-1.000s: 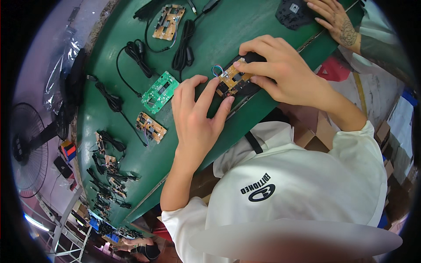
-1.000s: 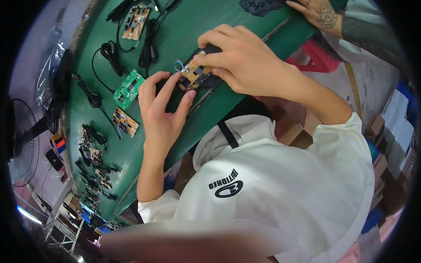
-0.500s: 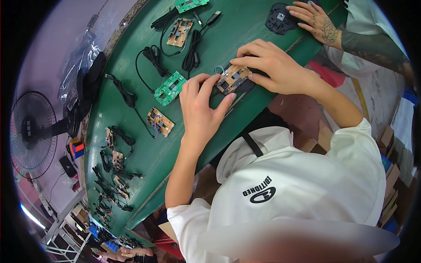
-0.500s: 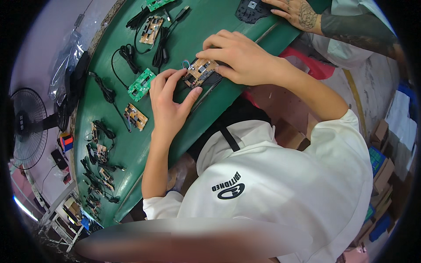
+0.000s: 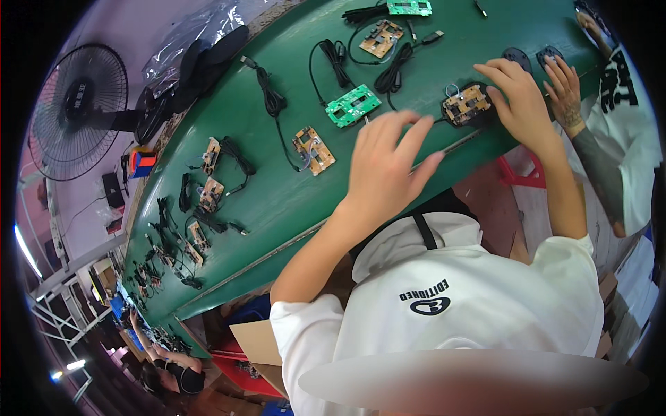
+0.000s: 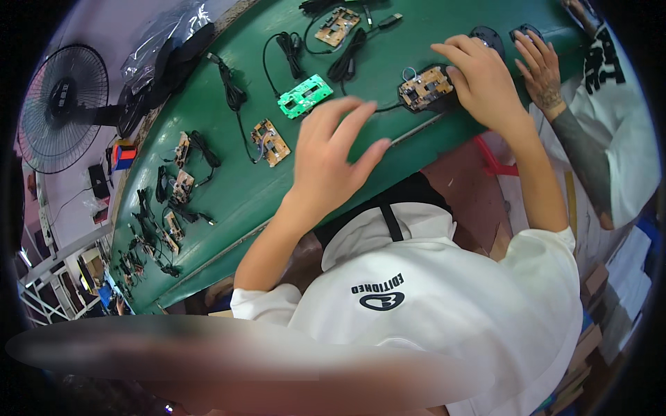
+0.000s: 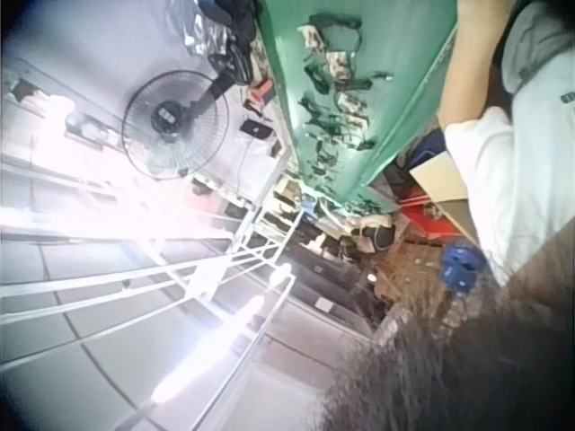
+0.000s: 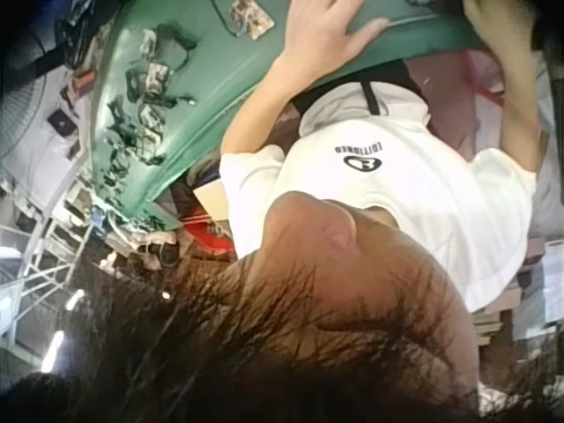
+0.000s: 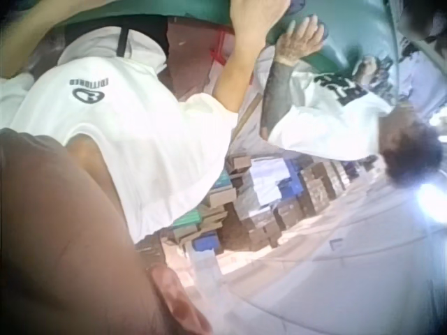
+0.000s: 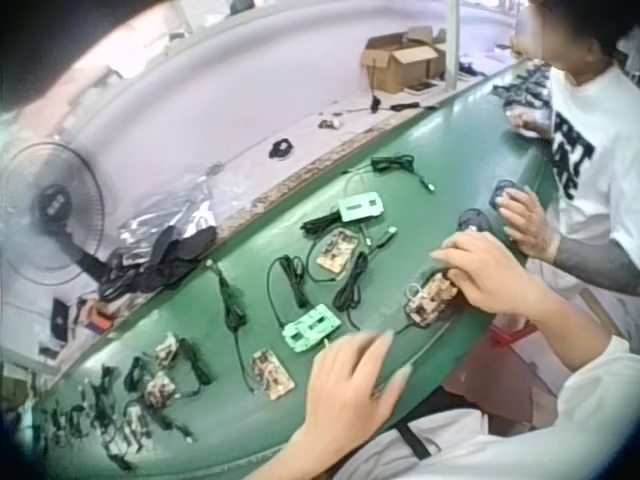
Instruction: The person removes plastic bags from a box, places mouse bases onto a table, and fits circuit boards into the bases. They then pick up mouse cables and connect them to the circuit boards.
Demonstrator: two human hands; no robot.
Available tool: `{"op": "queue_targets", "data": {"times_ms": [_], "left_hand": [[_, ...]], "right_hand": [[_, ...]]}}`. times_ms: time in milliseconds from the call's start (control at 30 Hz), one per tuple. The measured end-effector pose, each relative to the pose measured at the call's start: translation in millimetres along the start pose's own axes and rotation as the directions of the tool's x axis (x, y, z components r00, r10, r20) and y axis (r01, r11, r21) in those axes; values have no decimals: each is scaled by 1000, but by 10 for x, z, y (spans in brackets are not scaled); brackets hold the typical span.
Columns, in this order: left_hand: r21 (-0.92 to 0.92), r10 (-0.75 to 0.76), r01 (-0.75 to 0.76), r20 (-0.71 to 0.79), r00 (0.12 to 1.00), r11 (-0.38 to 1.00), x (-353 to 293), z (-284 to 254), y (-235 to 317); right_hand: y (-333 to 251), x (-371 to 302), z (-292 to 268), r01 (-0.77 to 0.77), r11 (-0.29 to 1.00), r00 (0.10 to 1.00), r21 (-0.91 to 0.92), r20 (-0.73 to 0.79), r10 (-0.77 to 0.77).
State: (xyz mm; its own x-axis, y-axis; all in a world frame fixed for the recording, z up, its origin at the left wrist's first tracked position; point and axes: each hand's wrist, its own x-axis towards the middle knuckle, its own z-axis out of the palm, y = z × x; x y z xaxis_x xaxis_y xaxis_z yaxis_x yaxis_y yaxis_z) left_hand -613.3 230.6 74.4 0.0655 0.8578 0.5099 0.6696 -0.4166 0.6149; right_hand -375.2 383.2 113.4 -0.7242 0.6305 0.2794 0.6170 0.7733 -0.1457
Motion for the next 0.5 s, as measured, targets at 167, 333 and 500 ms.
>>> {"op": "queue_targets", "data": {"times_ms": [167,333,500], "left_hand": [[367,-175,243,-210,962,898,-465,-476,-290],[417,-289,306,-106,951,856,-616,-573,-614],[439,-261,302,-151,953,846,-670,-818,-879]], "right_hand": [[-461,118,16,64,955,998,290,-41,-55],[-994,440,526,225,923,972,313,-14,-233],[-1127,644,669,255,945,967,207,-61,-247]]}}
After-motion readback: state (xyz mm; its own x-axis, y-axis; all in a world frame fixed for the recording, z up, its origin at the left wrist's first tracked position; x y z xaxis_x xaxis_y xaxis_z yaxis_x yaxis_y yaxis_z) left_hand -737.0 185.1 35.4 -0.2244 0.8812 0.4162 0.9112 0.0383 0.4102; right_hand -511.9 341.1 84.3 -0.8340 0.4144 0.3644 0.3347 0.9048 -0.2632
